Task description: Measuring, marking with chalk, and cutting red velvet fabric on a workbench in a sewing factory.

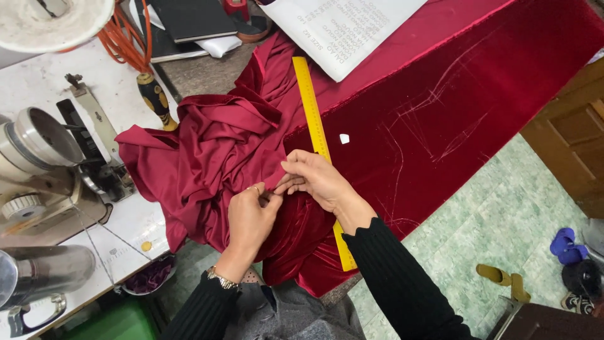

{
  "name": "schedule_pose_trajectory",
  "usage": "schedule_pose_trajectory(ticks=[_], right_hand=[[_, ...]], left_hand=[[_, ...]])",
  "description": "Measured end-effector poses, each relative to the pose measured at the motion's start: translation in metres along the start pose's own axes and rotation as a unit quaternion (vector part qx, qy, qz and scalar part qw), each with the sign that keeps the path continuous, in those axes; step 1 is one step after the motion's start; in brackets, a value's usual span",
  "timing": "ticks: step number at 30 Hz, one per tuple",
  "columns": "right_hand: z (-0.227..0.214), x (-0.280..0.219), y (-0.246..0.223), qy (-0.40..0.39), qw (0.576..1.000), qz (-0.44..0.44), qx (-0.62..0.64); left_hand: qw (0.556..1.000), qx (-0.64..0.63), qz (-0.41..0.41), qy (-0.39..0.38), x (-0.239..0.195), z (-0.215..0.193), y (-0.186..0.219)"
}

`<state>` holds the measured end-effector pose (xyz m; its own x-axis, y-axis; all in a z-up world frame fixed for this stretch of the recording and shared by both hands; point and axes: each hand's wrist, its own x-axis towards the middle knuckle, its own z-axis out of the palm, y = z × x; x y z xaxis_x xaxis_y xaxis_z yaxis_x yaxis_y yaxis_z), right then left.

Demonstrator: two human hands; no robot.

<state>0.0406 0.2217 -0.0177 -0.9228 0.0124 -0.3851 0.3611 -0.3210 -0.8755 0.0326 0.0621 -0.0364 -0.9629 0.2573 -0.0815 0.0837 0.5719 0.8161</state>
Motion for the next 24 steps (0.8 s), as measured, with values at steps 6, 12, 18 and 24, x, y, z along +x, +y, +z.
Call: schedule_pose_trajectory(ticks=[6,12,18,24], right_hand=[[0.005,-0.013,-0.008,0.036,0.999,-0.023,-0.009],[-0.005,-0.020,0.003,0.006,0.992,-0.007,-0.126],[-0.018,-0.015,0.012,-0.074,0.967,-0.029,-0.242],[-0.015,-0.009,-0.001,-0.158,0.953,-0.067,-0.249]], left_hand=[[0.977,-0.199,-0.030,-0.075,0.007,-0.007,-0.016],[0.869,-0.472,-0.104,-0.110,0.017,-0.012,-0.036],[0.839,-0.516,-0.113,-0.127,0.015,-0.019,-0.025],[0.901,-0.390,-0.049,-0.181,0.018,-0.023,-0.044]])
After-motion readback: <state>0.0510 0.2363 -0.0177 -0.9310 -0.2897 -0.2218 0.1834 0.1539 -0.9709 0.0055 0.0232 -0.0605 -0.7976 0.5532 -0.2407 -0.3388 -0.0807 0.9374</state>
